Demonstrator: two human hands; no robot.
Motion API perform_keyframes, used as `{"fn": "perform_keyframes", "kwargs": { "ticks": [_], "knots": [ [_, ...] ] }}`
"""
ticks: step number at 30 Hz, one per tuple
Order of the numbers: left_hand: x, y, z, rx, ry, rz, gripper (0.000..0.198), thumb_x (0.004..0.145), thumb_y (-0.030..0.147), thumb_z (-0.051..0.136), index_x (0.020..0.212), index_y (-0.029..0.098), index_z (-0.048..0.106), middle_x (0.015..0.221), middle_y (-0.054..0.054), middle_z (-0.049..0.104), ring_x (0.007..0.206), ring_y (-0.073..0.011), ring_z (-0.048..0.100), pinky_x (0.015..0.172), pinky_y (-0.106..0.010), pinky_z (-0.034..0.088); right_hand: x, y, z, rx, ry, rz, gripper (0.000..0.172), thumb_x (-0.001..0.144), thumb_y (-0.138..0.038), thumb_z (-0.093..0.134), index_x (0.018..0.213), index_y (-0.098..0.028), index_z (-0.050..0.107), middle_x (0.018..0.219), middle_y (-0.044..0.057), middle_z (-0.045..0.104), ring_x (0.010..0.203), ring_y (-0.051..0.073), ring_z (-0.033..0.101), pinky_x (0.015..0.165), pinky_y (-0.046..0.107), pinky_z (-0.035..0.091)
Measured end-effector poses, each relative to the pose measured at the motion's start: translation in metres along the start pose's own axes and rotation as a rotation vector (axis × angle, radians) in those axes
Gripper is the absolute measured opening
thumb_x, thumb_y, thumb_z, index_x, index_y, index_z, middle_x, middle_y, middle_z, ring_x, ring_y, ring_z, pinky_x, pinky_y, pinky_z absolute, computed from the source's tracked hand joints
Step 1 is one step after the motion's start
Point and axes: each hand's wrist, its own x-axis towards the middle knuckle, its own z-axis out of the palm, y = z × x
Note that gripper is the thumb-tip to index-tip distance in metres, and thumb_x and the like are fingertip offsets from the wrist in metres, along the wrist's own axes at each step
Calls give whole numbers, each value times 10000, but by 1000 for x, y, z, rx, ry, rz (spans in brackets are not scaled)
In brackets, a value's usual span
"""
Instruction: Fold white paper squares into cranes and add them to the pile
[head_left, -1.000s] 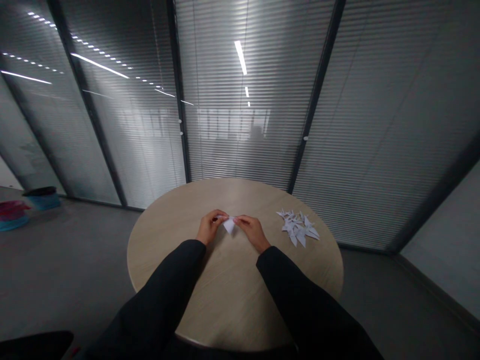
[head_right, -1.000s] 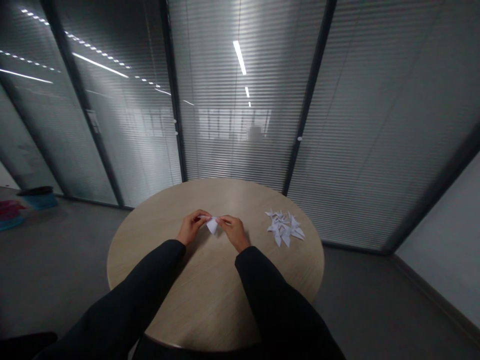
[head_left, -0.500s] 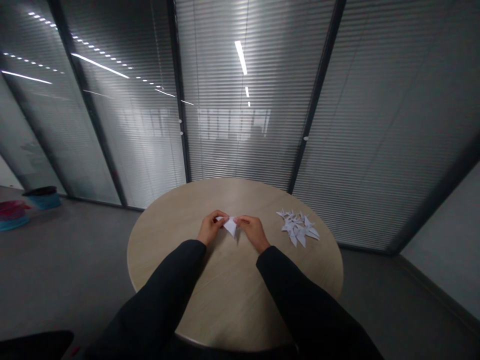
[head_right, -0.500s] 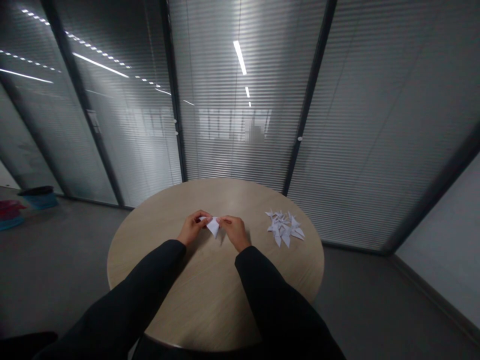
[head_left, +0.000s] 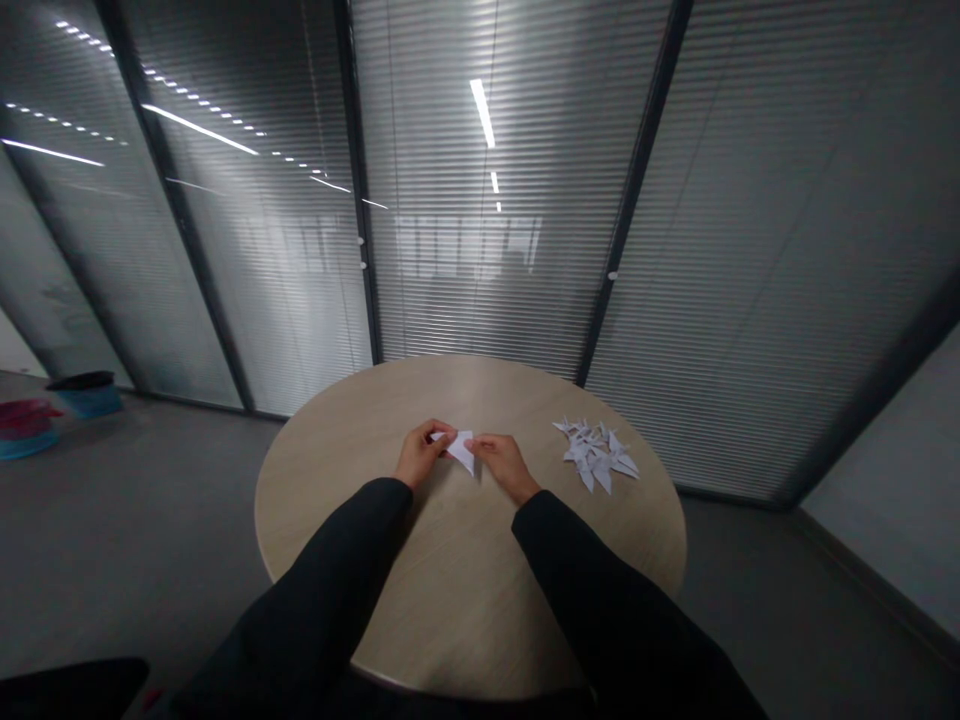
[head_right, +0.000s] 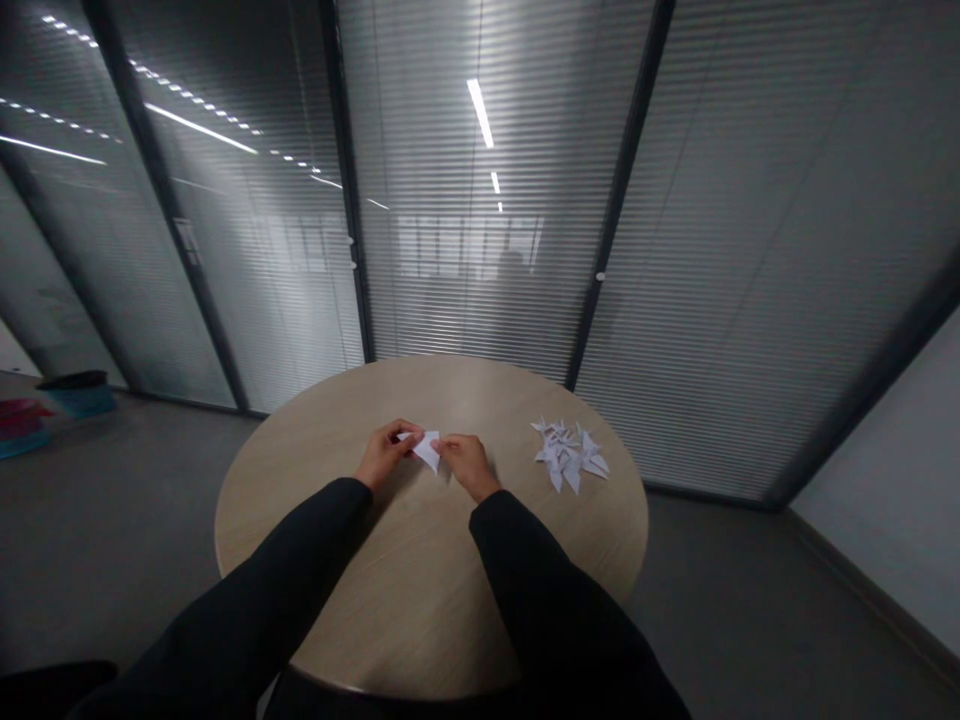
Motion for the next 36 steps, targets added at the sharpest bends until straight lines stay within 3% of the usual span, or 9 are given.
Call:
{"fn": "perform_keyframes", "kwargs": {
  "ticks": [7,16,25,32,36],
  "knots": [
    [4,-3,-7,33,81,47,366,583,466,740,729,143,651,658,-21,621,563,-129,545,547,-262,469,-9,-10,1,94,-90,69,352,669,-483,694,736,-140,737,731,43,704,706,172,614,728,291,443],
    [5,-5,-4,-4,95,12,375,570,459,750,734,137,649,679,-23,620,591,-135,557,562,-275,487,-3,-1,1,98,-28,78,391,600,-513,734,691,-133,720,677,48,704,623,162,608,640,284,447],
    [7,-2,-11,3,150,34,411,566,500,751,730,139,643,686,-13,609,557,-113,532,538,-255,474,-11,-11,1,193,-144,119,398,618,-503,743,775,-137,735,778,89,743,731,203,669,774,349,481],
    [8,2,-11,-56,158,13,455,532,525,778,736,141,644,688,-16,605,605,-134,565,557,-263,495,-7,-12,3,189,-97,98,368,595,-473,760,736,-136,719,742,95,741,706,195,662,751,338,478],
    [8,-1,-12,-13,141,31,429,561,515,758,740,143,642,697,-15,612,582,-125,554,558,-264,487,-9,-11,4,131,-118,79,368,664,-487,710,772,-136,732,795,92,746,729,185,654,754,322,465]
  ]
}}
